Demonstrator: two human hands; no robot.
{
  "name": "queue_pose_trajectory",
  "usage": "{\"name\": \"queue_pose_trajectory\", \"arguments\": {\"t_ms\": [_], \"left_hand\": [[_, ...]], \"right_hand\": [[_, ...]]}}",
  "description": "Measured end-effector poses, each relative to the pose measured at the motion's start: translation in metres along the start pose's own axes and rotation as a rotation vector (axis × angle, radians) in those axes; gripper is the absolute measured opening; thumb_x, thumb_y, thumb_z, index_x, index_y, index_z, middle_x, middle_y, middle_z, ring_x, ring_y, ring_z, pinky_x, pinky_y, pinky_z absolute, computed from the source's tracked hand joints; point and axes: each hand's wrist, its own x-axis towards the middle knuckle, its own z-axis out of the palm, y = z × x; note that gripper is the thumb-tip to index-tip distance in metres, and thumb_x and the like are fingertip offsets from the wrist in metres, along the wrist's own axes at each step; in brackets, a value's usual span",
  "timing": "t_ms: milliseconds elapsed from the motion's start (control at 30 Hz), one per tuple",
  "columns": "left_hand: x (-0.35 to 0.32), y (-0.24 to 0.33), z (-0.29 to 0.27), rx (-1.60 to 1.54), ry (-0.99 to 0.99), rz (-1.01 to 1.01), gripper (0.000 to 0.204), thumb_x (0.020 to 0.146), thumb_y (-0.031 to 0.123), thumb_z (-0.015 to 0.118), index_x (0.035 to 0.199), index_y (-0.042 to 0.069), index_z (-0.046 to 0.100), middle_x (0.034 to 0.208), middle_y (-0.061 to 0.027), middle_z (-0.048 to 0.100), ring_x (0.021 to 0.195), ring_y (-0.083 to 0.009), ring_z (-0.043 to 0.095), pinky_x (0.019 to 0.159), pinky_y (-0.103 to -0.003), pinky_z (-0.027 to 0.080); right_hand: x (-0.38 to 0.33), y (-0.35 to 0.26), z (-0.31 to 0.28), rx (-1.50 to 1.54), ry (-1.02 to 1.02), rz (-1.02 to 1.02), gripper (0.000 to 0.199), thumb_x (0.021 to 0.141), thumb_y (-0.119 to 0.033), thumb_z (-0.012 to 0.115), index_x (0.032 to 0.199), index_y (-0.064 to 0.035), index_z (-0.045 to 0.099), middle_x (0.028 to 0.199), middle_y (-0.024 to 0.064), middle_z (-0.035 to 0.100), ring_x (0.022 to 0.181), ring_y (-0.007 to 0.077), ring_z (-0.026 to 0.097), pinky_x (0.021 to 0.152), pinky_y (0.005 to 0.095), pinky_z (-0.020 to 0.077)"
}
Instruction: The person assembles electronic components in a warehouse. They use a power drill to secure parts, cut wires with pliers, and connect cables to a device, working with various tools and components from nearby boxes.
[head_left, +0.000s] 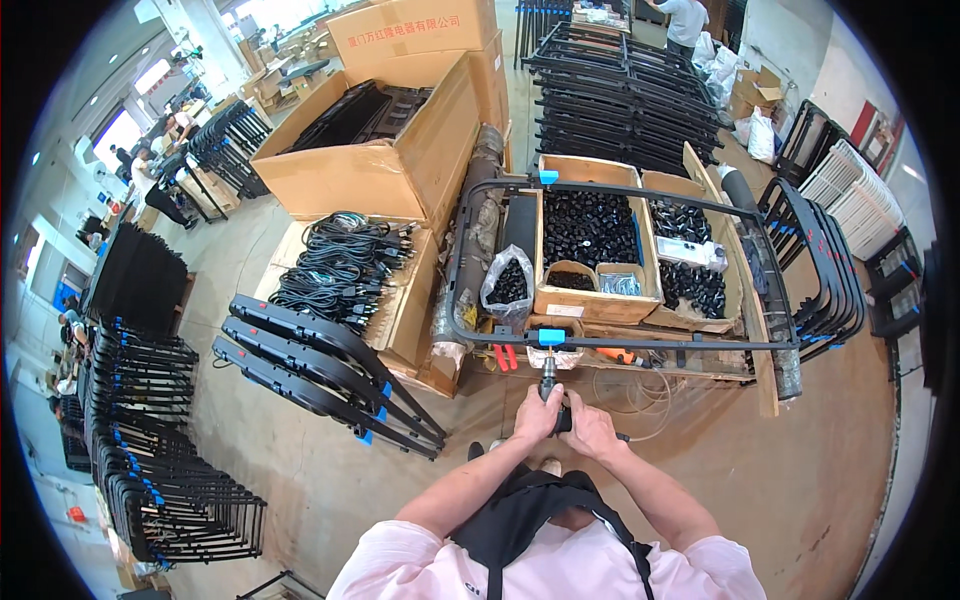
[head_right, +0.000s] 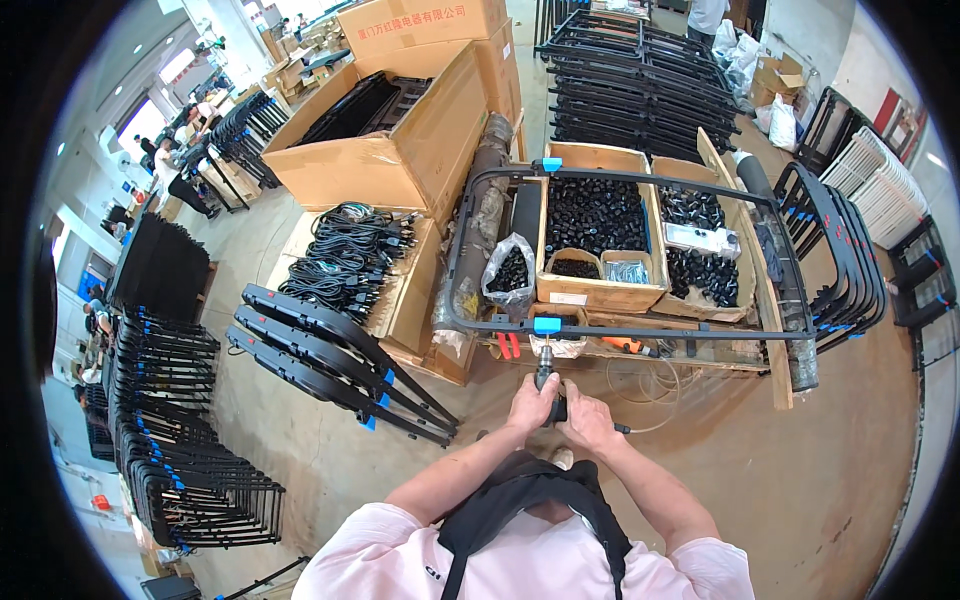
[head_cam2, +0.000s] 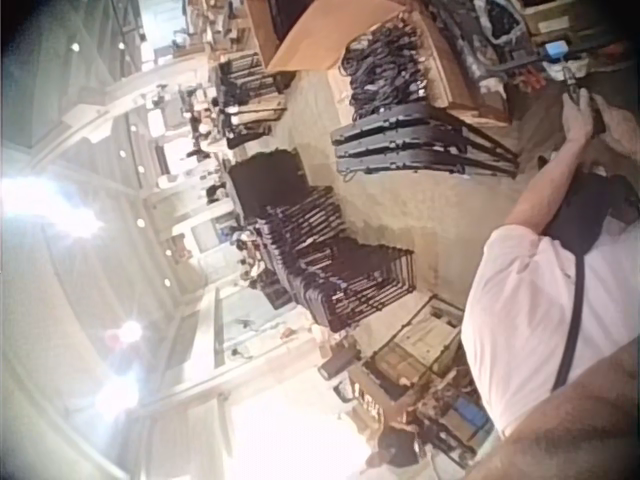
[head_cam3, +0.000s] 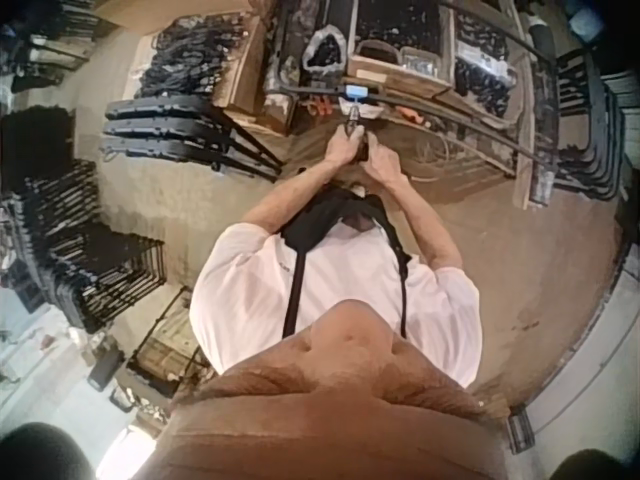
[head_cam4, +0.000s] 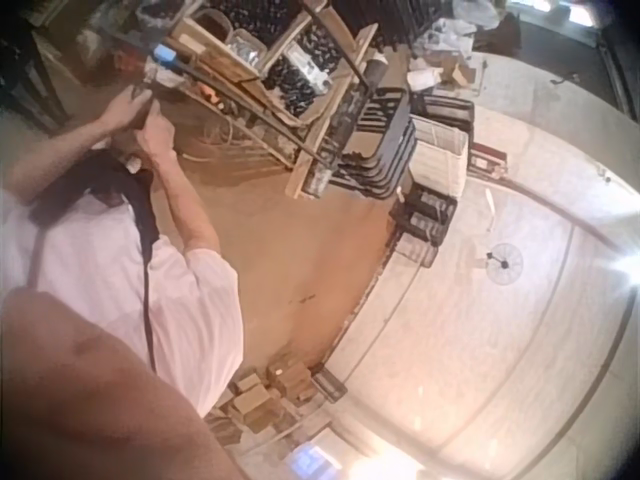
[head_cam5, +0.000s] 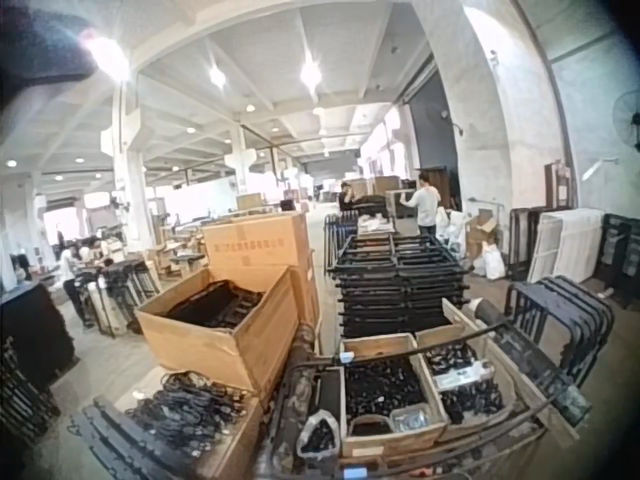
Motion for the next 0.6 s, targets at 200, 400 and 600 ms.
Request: {"name": "queue_pose_trajectory", "arguments": {"t_ms": [200,400,600], "left_hand": [[-0.002,0.009,-0.004,-0.015,-0.012,0.001,0.073,0.103,0.065,0.056,0.128,-0.003,0.06,0.121,-0.0339,0.071,0.12,-0.0489,0.068,0.102,-0.053,0.052],[0.001,-0.002,-0.002,-0.025,-0.027,0.018,0.074,0.102,0.067,0.056,0.127,-0.003,0.06,0.117,-0.0334,0.072,0.116,-0.0491,0.07,0.099,-0.053,0.053],[0.0,-0.013,0.0,-0.042,-0.051,0.032,0.074,0.103,0.068,0.056,0.125,-0.003,0.059,0.114,-0.0334,0.073,0.113,-0.0493,0.071,0.097,-0.053,0.054]], "right_hand": [[0.001,0.0,0.002,0.003,0.052,-0.106,0.066,0.075,-0.019,0.082,0.132,0.0,0.055,0.118,0.0224,0.067,0.111,0.0432,0.068,0.094,0.0533,0.0567],[-0.001,-0.008,0.003,0.04,0.008,-0.07,0.053,0.076,-0.017,0.081,0.122,0.0009,0.06,0.119,0.0213,0.059,0.119,0.0431,0.061,0.099,0.0545,0.0534],[-0.008,-0.012,0.004,0.051,0.028,-0.065,0.051,0.076,-0.016,0.081,0.12,0.0004,0.061,0.118,0.0205,0.06,0.116,0.0436,0.063,0.097,0.0545,0.0538]]}}
